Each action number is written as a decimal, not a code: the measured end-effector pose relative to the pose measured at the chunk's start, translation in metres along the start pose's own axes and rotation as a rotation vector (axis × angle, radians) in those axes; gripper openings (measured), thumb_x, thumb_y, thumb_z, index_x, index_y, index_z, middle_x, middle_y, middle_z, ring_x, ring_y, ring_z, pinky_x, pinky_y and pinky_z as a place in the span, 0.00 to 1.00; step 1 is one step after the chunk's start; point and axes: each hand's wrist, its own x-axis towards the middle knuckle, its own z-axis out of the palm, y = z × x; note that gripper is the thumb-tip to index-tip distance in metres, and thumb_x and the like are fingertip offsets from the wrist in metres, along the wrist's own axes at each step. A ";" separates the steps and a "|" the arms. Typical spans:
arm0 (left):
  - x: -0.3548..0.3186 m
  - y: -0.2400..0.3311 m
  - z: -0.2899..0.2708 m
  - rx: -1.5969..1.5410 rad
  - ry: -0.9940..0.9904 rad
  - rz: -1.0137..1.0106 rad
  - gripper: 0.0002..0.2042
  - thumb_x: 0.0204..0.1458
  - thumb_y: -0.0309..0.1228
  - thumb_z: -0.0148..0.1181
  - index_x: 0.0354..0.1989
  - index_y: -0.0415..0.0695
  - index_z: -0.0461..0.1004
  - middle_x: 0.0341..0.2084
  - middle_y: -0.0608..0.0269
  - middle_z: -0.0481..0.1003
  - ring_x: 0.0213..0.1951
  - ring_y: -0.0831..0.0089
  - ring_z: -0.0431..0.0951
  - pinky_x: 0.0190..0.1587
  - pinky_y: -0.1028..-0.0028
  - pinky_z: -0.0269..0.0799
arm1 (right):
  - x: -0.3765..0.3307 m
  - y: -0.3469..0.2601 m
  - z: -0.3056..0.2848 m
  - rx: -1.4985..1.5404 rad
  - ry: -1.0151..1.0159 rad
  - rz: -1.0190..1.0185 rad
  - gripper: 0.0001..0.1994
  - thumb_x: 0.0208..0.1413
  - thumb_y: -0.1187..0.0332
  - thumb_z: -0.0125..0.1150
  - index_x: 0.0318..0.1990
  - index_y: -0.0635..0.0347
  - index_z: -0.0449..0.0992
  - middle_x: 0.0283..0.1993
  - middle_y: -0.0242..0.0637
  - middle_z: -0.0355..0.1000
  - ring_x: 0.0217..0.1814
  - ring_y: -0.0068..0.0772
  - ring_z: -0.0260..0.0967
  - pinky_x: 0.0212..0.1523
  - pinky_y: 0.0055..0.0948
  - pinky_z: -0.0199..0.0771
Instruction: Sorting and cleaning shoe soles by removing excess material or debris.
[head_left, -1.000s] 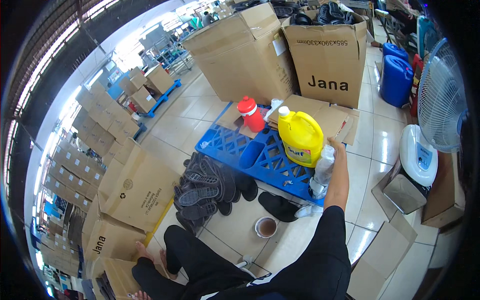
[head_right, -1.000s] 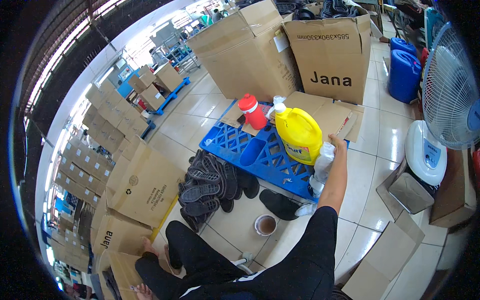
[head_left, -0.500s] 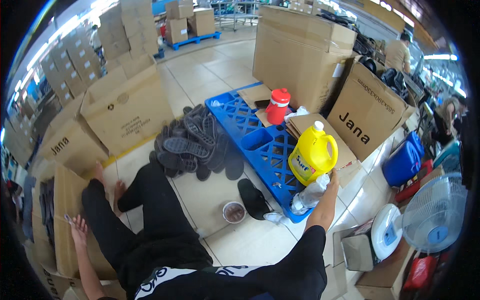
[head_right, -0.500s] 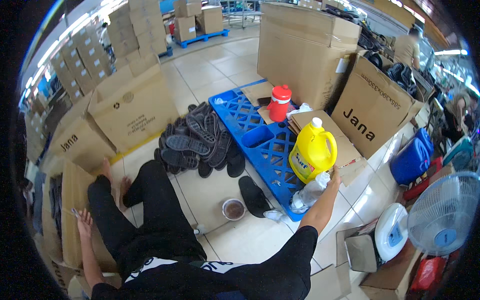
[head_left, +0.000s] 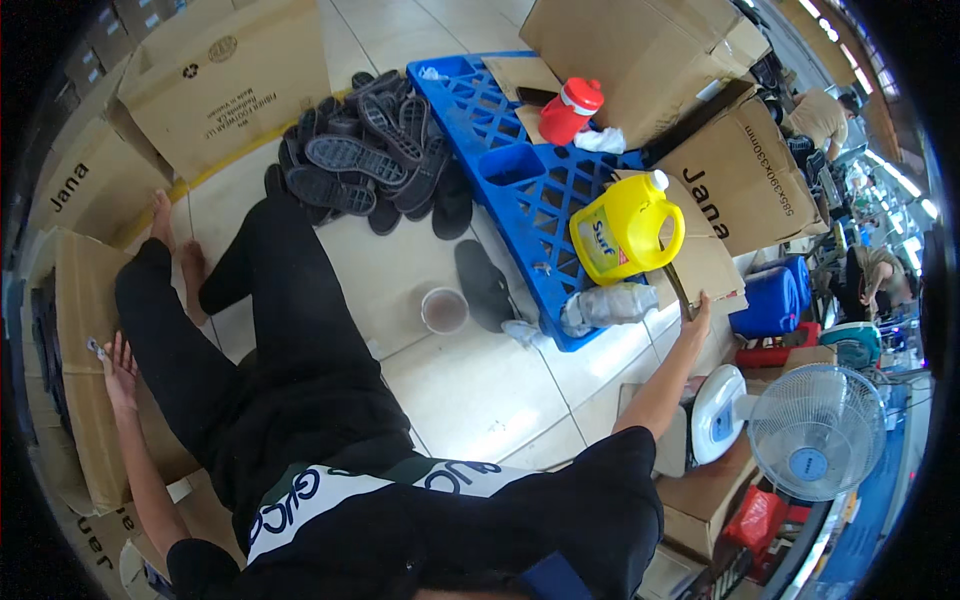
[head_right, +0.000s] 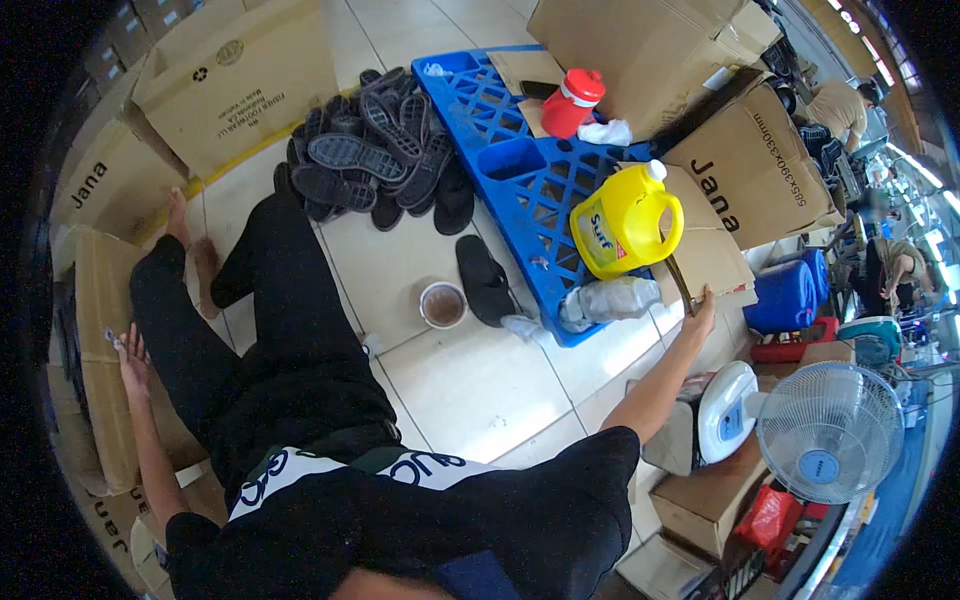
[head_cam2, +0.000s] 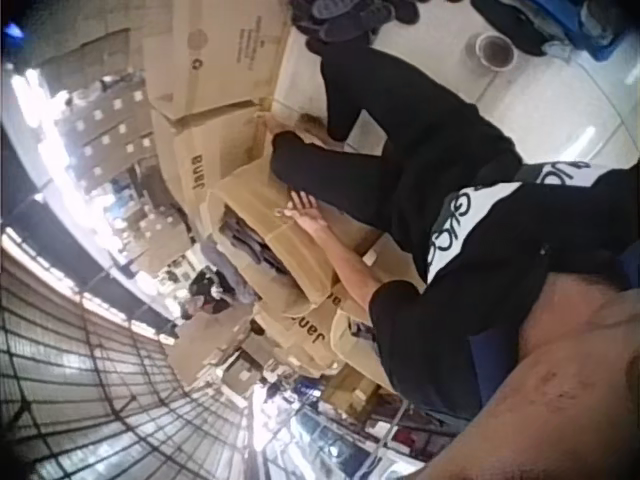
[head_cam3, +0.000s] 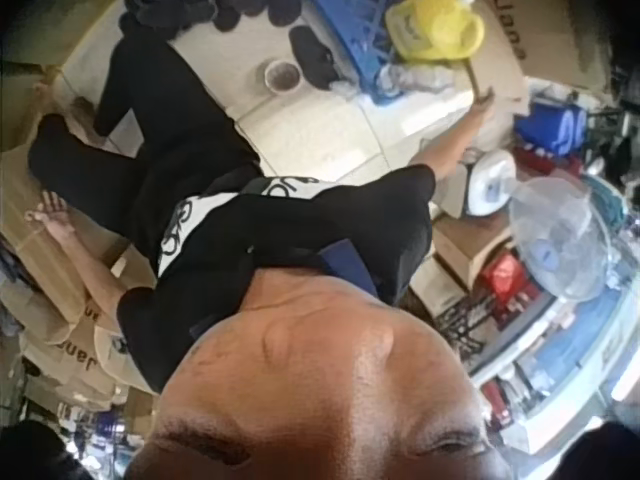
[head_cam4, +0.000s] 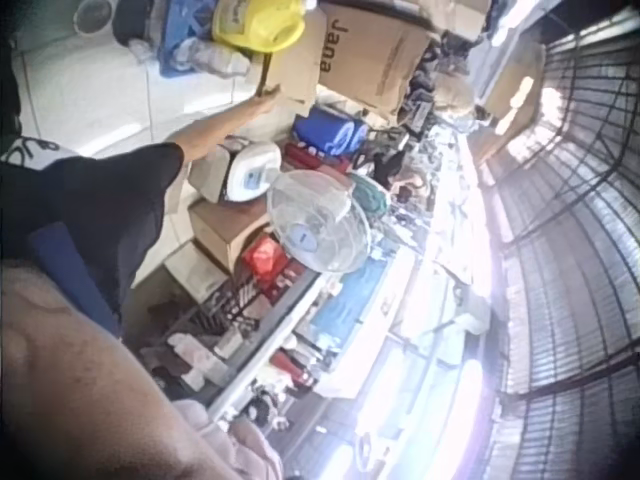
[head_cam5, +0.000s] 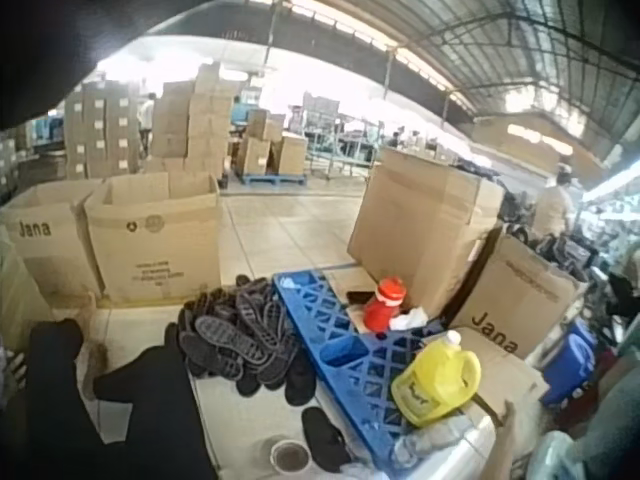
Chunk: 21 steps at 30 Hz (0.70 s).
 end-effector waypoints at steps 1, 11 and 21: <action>0.005 -0.001 -0.003 0.002 0.000 -0.019 0.25 0.62 0.51 0.35 0.64 0.54 0.53 0.65 0.66 0.55 0.67 0.65 0.51 0.66 0.66 0.44 | -0.012 -0.006 -0.006 0.027 -0.017 -0.027 0.15 0.46 0.70 0.67 0.42 0.63 0.74 0.42 0.36 0.74 0.42 0.35 0.72 0.39 0.38 0.79; 0.076 -0.006 -0.026 -0.260 -0.192 -0.004 0.17 0.62 0.46 0.42 0.53 0.54 0.67 0.64 0.59 0.57 0.64 0.63 0.58 0.64 0.67 0.55 | -0.139 -0.078 -0.029 -0.056 0.295 -0.218 0.16 0.42 0.71 0.71 0.38 0.66 0.73 0.39 0.38 0.73 0.36 0.37 0.73 0.36 0.41 0.79; 0.142 0.026 -0.003 -0.334 -0.377 0.171 0.17 0.63 0.43 0.40 0.53 0.51 0.68 0.65 0.54 0.54 0.64 0.58 0.57 0.66 0.64 0.53 | -0.198 -0.101 0.007 0.040 0.264 -0.275 0.12 0.43 0.72 0.71 0.34 0.61 0.74 0.35 0.35 0.73 0.34 0.35 0.72 0.32 0.36 0.78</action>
